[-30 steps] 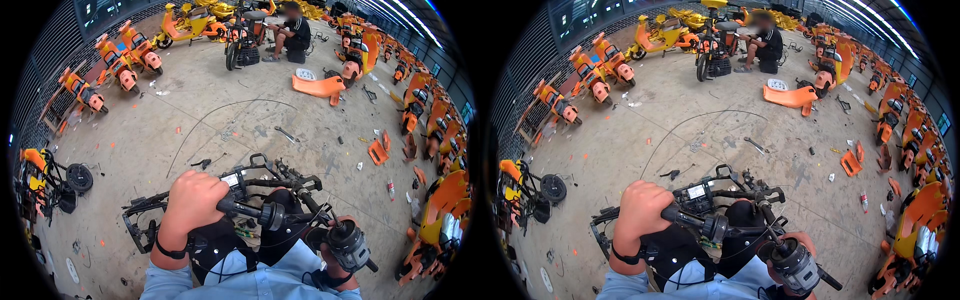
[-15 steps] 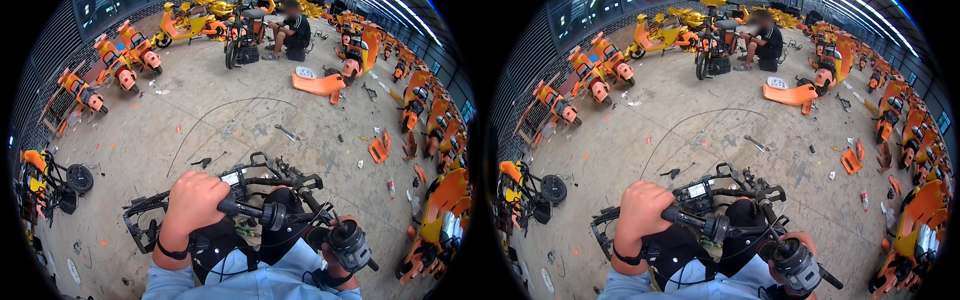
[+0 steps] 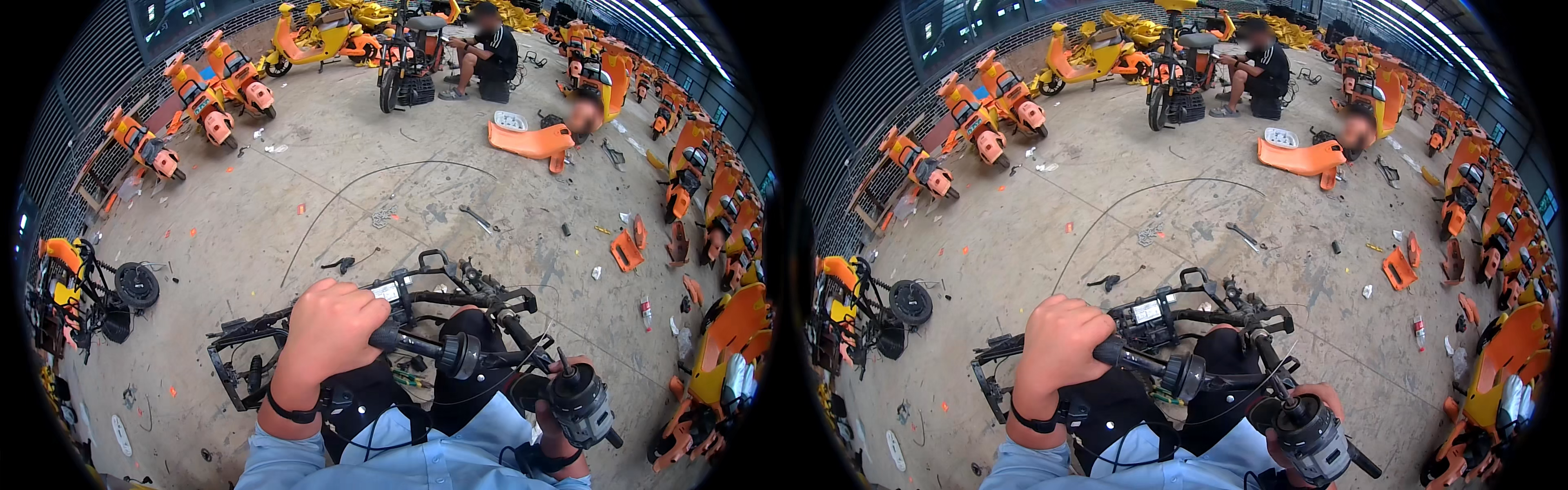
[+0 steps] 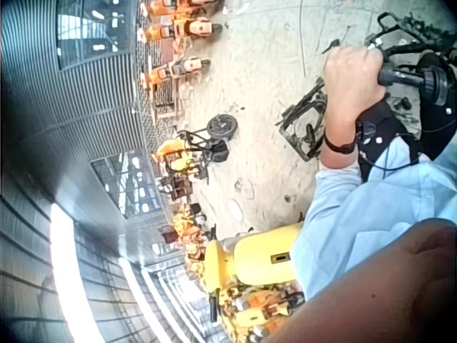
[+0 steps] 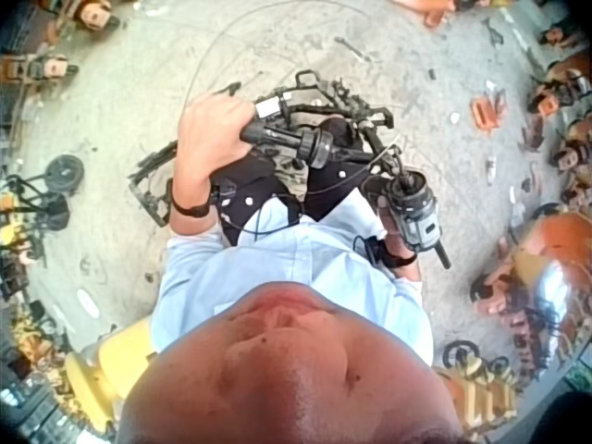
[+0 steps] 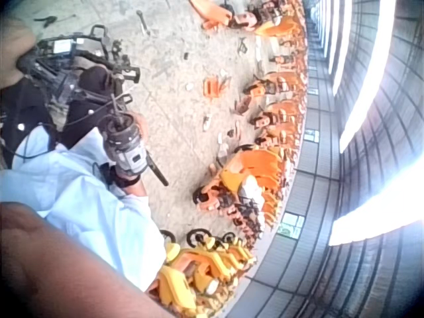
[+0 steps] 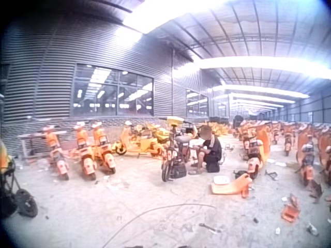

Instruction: The person is attaching a handlebar component to a scooter frame using an electric drill. They position the handlebar onto the central mount and then use the power tool to fasten it securely.

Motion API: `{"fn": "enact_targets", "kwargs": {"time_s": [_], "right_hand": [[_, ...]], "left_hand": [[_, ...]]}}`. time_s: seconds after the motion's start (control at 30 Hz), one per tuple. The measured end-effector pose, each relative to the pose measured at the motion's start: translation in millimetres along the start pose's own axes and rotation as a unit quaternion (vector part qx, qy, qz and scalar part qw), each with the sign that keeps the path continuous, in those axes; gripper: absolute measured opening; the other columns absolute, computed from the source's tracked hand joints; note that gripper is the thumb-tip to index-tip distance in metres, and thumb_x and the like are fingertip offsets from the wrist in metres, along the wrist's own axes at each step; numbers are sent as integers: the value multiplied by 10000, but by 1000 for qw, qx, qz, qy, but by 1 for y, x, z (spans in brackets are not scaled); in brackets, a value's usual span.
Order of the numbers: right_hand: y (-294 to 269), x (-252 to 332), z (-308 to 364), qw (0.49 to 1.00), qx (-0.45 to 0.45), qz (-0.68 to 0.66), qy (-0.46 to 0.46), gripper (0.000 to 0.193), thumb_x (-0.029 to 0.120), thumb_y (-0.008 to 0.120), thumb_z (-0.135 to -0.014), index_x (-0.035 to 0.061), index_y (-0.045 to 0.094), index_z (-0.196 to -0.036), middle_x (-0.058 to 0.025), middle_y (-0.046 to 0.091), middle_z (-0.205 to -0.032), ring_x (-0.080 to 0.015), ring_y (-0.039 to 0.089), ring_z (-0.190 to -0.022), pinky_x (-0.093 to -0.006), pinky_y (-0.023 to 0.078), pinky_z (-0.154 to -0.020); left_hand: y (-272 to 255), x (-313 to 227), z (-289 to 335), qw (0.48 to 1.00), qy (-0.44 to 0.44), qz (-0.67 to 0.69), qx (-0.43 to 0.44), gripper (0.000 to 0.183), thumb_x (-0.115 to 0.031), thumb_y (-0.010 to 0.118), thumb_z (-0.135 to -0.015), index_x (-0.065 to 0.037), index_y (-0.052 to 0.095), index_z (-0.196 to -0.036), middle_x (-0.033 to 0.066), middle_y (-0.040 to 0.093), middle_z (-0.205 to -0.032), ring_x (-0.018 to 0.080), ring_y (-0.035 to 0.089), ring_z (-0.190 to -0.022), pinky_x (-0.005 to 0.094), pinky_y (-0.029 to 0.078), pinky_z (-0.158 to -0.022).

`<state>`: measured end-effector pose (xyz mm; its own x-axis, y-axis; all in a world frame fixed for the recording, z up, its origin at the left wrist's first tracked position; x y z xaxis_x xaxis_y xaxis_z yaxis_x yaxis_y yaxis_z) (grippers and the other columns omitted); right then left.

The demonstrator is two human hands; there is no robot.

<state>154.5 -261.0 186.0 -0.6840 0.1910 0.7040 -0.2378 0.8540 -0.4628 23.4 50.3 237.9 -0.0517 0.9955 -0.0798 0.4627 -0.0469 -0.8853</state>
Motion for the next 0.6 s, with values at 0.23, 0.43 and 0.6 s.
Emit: {"fn": "enact_targets", "kwargs": {"time_s": [0.23, 0.43, 0.6], "right_hand": [[1, 4, 2, 997, 10, -32, 64, 429, 477, 796, -784, 124, 667, -992, -62, 584, -993, -197, 607, -919, -332, 483, -780], [0, 2, 4, 998, 15, -12, 61, 420, 470, 791, -788, 124, 664, -990, -63, 583, -995, -201, 607, -922, -337, 485, -786], [1, 1, 5, 999, 12, -5, 53, 424, 476, 786, -790, 121, 663, -989, -62, 580, -988, -203, 606, -920, -339, 486, -785]], "left_hand": [[-1, -2, 0, 1000, 0, 2, -4, 260, -196, 744, -500, -140, 575, -690, 6, 575, -644, 240, 589, -641, 365, 404, -598], [-2, -3, 0, 1000, -1, 1, 1, 265, -178, 746, -497, -137, 575, -695, 6, 579, -658, 238, 596, -662, 366, 417, -612], [-1, -2, 1, 1000, 2, 2, -13, 260, -201, 741, -507, -141, 575, -697, 7, 573, -645, 244, 591, -645, 367, 405, -597]]}}
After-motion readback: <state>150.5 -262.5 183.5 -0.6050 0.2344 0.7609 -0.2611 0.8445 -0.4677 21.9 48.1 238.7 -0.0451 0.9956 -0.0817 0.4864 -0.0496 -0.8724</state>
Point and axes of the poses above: each hand's wrist, its own z-axis away from the middle knuckle, its own y-axis out of the palm, x = y × z, the point moved 6 cm from there along -z, towards the middle knuckle
